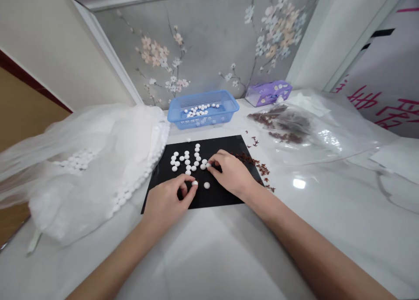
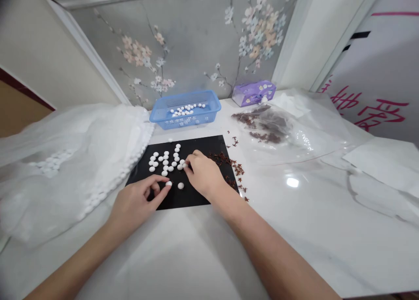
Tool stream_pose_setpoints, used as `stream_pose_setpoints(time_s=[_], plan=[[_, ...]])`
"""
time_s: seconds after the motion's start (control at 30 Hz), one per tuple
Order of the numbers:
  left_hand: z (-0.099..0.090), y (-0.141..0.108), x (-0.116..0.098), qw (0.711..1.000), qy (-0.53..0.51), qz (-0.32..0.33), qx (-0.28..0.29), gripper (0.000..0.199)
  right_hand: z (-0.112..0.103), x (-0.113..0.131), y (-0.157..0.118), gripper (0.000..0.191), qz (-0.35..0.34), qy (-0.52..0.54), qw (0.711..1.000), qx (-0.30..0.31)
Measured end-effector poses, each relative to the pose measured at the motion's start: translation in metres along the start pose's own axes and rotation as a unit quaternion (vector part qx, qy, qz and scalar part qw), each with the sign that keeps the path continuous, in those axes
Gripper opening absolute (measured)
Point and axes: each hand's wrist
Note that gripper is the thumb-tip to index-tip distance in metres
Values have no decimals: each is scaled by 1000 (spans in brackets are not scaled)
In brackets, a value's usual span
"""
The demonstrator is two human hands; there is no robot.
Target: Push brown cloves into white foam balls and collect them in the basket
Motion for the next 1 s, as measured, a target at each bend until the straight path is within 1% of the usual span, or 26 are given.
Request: stream_pose_setpoints(time_s=[0.1, 0.17, 0.23, 0.3, 0.37, 0.43, 0.5, 0.57, 0.6, 0.67, 0.7, 0.73, 0.77, 0.83, 0.93, 1.0], plan=[[0, 2, 1, 1000, -15, -3, -7, 16, -2, 6, 1, 8, -2, 87, 996, -31], [1, 3, 0, 999, -44, -10, -22, 27, -4, 11, 2, 12, 18, 174, 984, -11], [1, 3, -1, 996, -84, -6, -34, 33, -5, 15, 2, 17, 44, 257, 965, 25], [1, 2, -3, 991, -128, 4, -33, 29, -5, 17, 3, 20, 58, 316, 946, 50], [2, 1, -4, 985, -172, 2, -25, 22, -4, 18, 3, 22, 63, 347, 934, 59], [2, 0, -5, 979, -201, -12, -20, 18, -4, 19, 3, 22, 59, 361, 928, 73], [2, -1, -7, 977, -213, -22, -19, 16, -7, 19, 3, 22, 44, 357, 929, 91], [2, -2, -9, 974, -223, -23, -27, 14, -12, 15, 4, 23, 14, 318, 944, 93], [2, -2, -10, 972, -229, -21, -36, 13, -16, 11, 4, 22, -3, 275, 958, 76], [1, -3, -11, 968, -241, -18, -60, 11, -26, -1, 5, 16, -23, 138, 990, 14], [1, -3, -11, 967, -245, -18, -71, 10, -32, -9, 5, 13, -18, 52, 998, -22], [0, -3, -10, 965, -250, -21, -78, 10, -37, -17, 5, 14, -3, -27, 999, -38], [-1, -2, -10, 963, -254, -28, -82, 11, -42, -24, 5, 17, 13, -83, 996, -33], [-2, 0, -8, 959, -266, -48, -81, 15, -48, -34, 5, 18, 31, -136, 990, 2], [-4, 4, -7, 954, -280, -82, -69, 18, -49, -36, 4, 13, 34, -153, 986, 56], [-5, 6, -6, 951, -290, -89, -62, 20, -47, -33, 4, 15, 35, -167, 982, 78]])
Point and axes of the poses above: each hand's wrist, its own y-axis towards the middle knuckle, its own z-axis out of the palm, x = y × z, and after that the axes turned 13 degrees about -z, right-handed
